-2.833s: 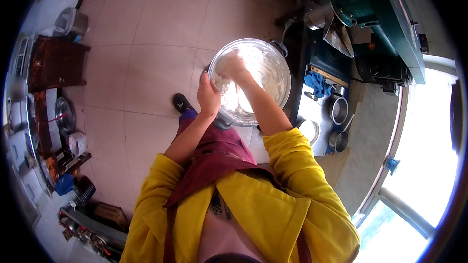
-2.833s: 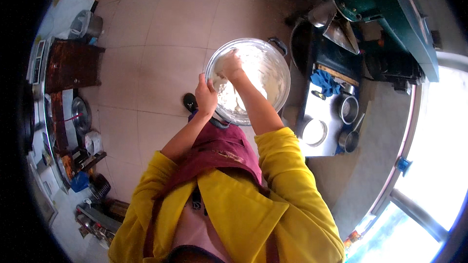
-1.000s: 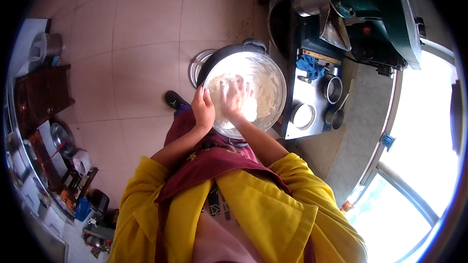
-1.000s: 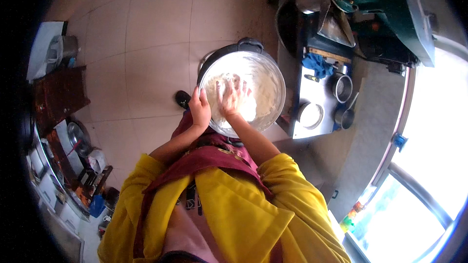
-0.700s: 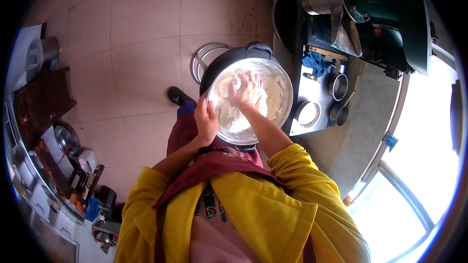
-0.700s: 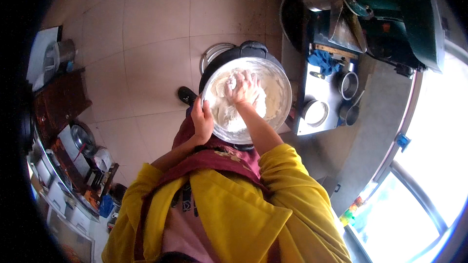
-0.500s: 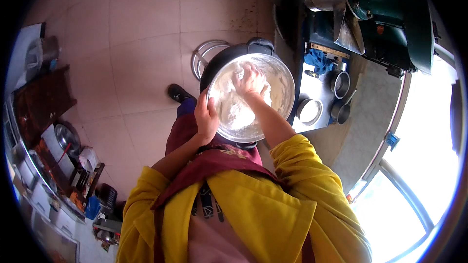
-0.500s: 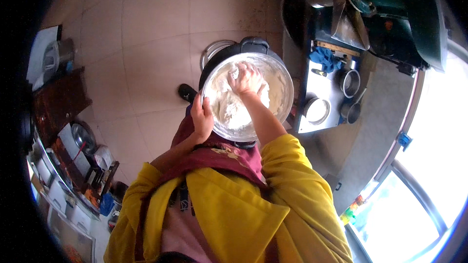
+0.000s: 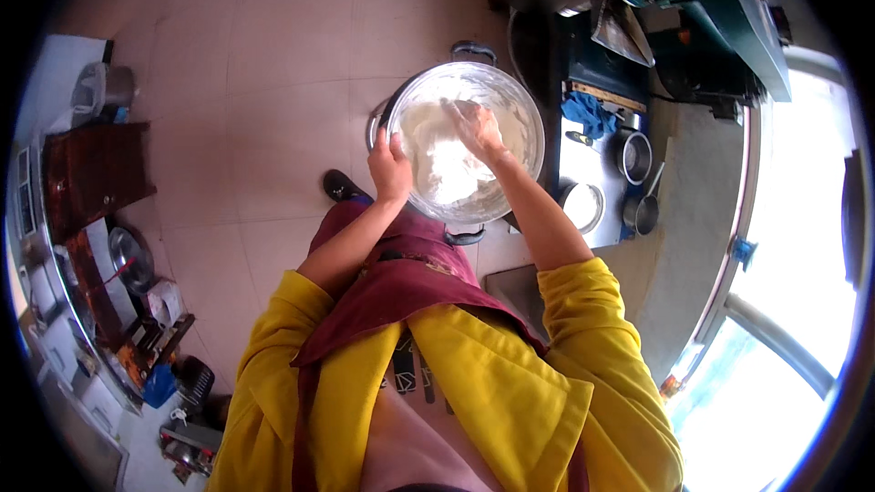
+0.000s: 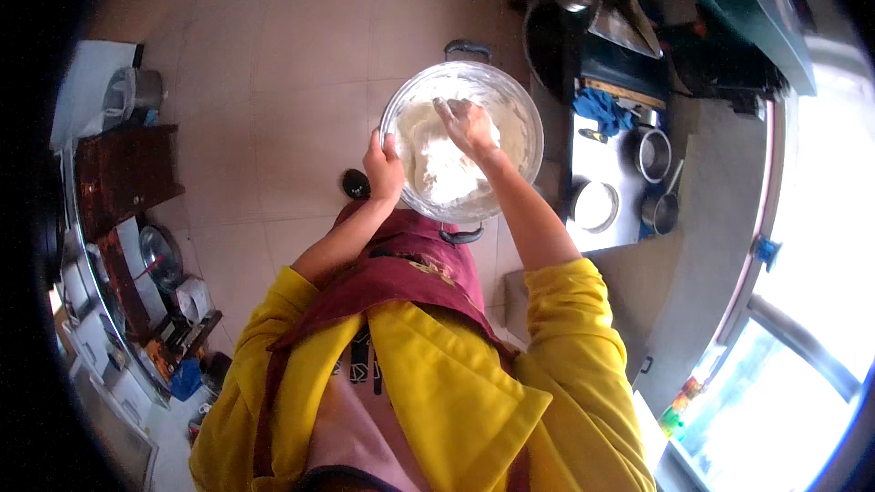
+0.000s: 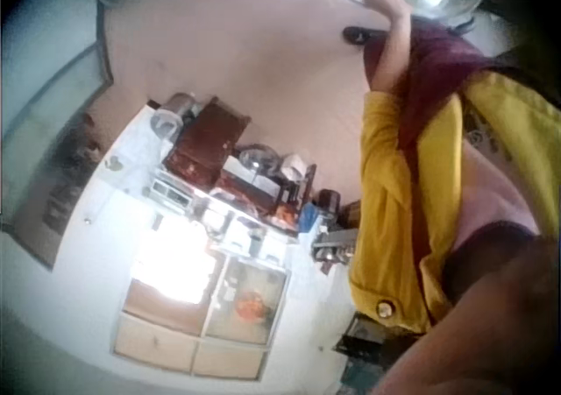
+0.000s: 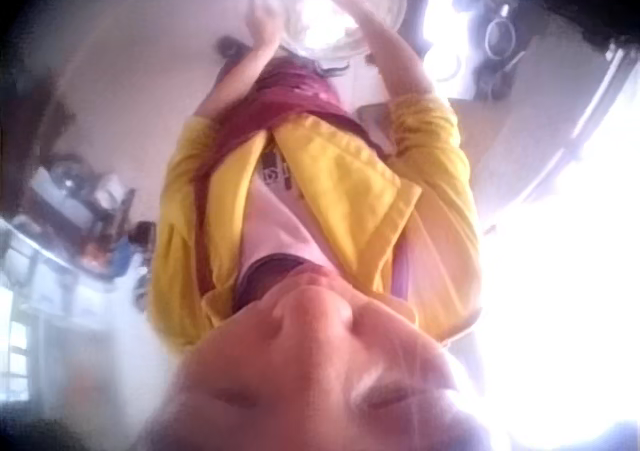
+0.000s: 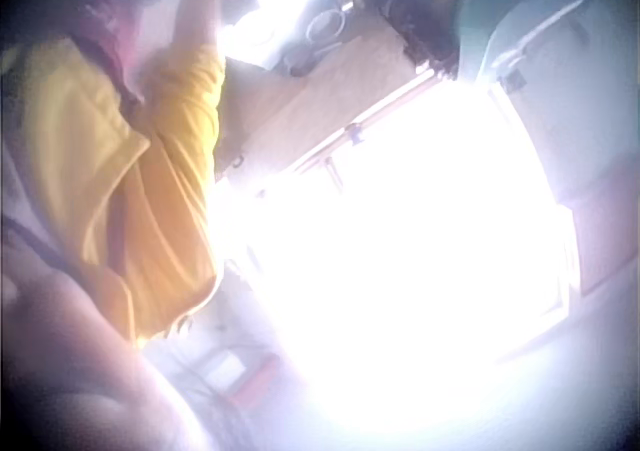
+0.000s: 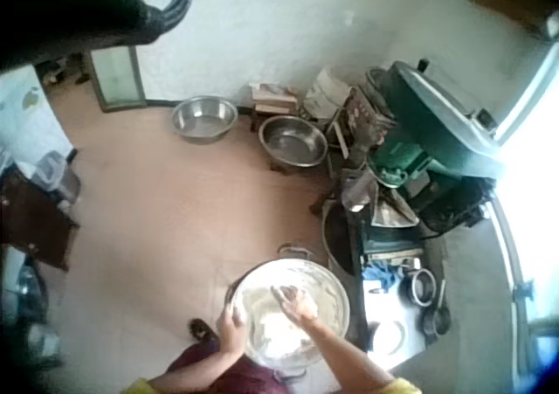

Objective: The person kneads a large mass of white dough in a metal bowl using both hands. The person repeatedly presses, folds, and turns the dough to develop its texture.

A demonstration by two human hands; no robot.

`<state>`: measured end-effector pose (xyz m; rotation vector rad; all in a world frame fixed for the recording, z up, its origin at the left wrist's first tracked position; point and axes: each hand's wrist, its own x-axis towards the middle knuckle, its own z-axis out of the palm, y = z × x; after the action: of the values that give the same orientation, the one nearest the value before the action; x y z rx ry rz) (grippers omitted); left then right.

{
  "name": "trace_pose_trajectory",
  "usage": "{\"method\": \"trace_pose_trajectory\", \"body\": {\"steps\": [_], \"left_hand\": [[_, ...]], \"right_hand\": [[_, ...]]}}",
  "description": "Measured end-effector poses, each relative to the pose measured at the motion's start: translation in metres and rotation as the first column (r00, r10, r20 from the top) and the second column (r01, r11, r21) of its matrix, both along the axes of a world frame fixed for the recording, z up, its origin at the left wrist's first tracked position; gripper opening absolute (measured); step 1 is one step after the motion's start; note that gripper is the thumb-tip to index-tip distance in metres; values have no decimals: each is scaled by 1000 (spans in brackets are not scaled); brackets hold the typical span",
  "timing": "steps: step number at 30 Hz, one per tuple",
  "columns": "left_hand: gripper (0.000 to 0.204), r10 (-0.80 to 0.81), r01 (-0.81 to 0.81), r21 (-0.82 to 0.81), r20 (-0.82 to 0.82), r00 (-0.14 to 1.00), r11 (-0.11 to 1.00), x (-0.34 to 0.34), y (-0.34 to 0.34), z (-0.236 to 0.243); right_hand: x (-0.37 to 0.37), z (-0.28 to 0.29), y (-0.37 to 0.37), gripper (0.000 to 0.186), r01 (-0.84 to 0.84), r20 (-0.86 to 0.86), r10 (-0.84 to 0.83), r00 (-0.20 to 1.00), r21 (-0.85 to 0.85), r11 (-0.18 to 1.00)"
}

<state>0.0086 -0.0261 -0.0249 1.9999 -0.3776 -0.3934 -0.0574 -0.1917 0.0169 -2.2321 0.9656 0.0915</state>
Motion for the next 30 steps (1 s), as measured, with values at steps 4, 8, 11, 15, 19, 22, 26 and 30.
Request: {"method": "trace_pose_trajectory", "body": {"steps": [4, 8, 11, 15, 19, 22, 26, 30], "left_hand": [[26, 12, -11, -44, 28, 1000, 999, -5, -1, -2], [25, 13, -13, -2, 14, 1000, 1000, -12, -7, 2], [25, 29, -29, 9, 10, 1000, 1000, -12, -5, -1], [27, 28, -29, 32, 33, 999, 999, -12, -2, -1], [26, -35, 32, 85, 36, 999, 996, -9, -2, 13], [25, -62, 59, 68, 31, 998, 996, -7, 1, 12], [24, -109, 108, 43, 22, 994, 993, -3, 2, 7], [23, -120, 120, 88, -6, 993, 989, -3, 4, 3]], "right_hand": [[-11, 22, 10, 51, -67, -339, 51, 939, -35, 997], [-56, -42, 43, 46, -173, -82, 153, 985, -418, 892], [-58, -33, 65, 43, -135, 38, 160, 986, -369, 919], [-43, -2, 96, 48, 44, 60, -19, 998, -443, 895], [-38, -19, 92, 40, 121, 177, -33, 984, -514, 849], [-30, -24, 78, 40, 87, 162, -8, 987, -489, 868], [-10, -31, 50, 38, 2, 46, 19, 999, -428, 904], [13, -46, 18, 33, 13, 166, 62, 984, -417, 909]]}}
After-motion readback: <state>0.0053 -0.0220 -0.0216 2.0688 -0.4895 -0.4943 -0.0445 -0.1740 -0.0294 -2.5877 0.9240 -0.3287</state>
